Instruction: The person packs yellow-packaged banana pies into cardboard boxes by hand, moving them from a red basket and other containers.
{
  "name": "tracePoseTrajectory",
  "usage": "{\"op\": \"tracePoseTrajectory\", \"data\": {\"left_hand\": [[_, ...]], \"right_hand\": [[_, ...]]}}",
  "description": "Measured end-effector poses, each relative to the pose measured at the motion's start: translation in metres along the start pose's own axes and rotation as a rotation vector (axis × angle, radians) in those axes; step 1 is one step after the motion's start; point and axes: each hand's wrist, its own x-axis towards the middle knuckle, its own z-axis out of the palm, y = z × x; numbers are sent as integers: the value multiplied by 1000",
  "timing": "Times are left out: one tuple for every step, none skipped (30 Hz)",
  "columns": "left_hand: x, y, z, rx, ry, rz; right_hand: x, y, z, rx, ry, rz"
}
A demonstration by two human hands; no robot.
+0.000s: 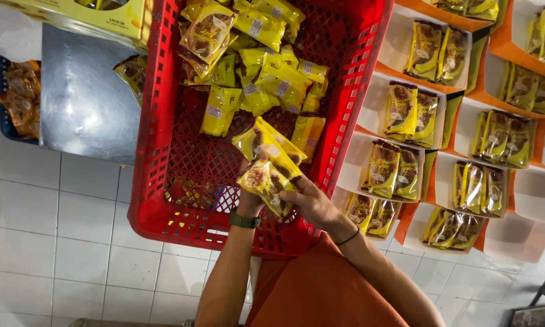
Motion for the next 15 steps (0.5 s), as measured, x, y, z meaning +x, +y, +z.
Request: {"op": "tracePoseTrajectory", "data": {"left_hand": [[-3, 2, 4, -132, 132, 57], [-7, 3, 8, -263, 264, 113], [-5, 10, 6, -262, 258, 111], [-3, 17, 4, -146, 310, 276], [-2, 23, 1, -31, 359, 444], [-6, 36, -3, -34, 355, 444], [-11, 49, -7, 8, 331, 536], [-16, 61, -12, 49, 306, 627], [-21, 64, -19, 46, 303, 633], [-26, 66, -26, 119, 326, 625], [-29, 71, -32, 193, 345, 620], [-34, 69, -29, 191, 338, 630], [-40, 69, -27, 251, 306, 655], [-46, 68, -25, 311, 274, 680], [-50, 66, -25, 318, 271, 688]], "right_hand": [[-5, -11, 13, -157, -32, -47], [-10, -23, 26, -313, -64, -93], [-12, -31, 30, -315, -61, -98], [-14, -40, 34, -499, -30, -108], [-16, -49, 37, -685, 0, -115], [6, -38, 4, -690, 1, -118], [28, -26, -30, -1027, 228, -254], [51, -15, -63, -1355, 464, -397], [64, -37, -47, -1357, 461, -404], [76, -59, -32, -1312, 490, -625], [90, -82, -15, -1252, 516, -849], [113, -84, -21, -1251, 513, -862], [136, -85, -25, -1474, 491, -882], [159, -87, -29, -1698, 466, -896], [165, -80, -34, -1689, 468, -905]]}}
